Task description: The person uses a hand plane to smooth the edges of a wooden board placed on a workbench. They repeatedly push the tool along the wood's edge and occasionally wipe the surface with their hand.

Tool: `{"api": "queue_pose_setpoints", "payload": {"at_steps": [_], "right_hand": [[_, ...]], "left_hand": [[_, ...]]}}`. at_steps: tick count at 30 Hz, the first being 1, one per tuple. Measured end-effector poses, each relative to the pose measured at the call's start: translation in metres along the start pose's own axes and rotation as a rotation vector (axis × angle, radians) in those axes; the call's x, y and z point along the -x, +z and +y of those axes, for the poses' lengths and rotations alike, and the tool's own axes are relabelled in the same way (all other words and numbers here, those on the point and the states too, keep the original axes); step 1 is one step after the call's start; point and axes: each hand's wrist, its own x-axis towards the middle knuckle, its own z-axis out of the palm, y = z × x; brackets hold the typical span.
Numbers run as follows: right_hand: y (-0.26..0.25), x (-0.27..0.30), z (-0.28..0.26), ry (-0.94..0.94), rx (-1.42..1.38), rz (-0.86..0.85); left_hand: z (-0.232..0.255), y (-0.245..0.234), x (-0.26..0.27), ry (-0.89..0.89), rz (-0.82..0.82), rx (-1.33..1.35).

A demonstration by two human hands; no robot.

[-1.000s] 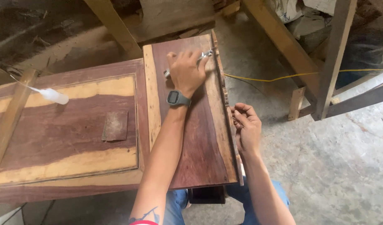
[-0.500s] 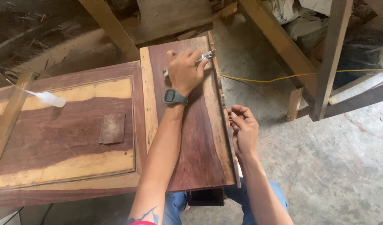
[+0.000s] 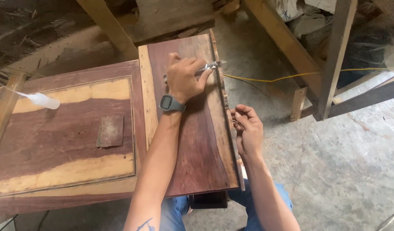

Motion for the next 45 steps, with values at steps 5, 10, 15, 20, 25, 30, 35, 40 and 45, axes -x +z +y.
{"api": "queue_pose_setpoints", "payload": {"at_steps": [5,10,15,20,25,30,35,40,45], "right_hand": [[0.003,0.002,-0.006,0.012,0.014,-0.016],[0.011,0.005,-0.017,0.114,-0.073,0.049],[0.008,0.006,-0.015,0.125,-0.075,0.031],[0.006,0.003,-0.012,0.113,-0.098,0.022],[0.006,0.003,-0.011,0.124,-0.085,0.02],[0.009,0.007,-0.016,0.117,-0.084,0.026],[0.01,0.008,-0.014,0.105,-0.074,0.034],[0.011,0.007,-0.014,0.103,-0.068,0.044],[0.012,0.007,-0.015,0.1,-0.05,0.048]], "left_hand": [[0.004,0.008,0.002,-0.051,0.006,-0.022],[0.015,-0.011,0.001,0.015,0.011,-0.012],[-0.013,0.018,0.006,-0.009,0.021,0.0],[-0.034,0.028,-0.007,-0.002,-0.016,-0.002],[-0.028,0.015,-0.021,-0.017,-0.103,0.032],[-0.024,0.018,-0.024,0.039,-0.037,-0.069],[-0.019,0.016,-0.025,0.028,-0.056,-0.023],[-0.033,0.035,-0.016,0.02,0.006,-0.055],[-0.035,0.033,-0.021,0.031,0.014,-0.087]]}}
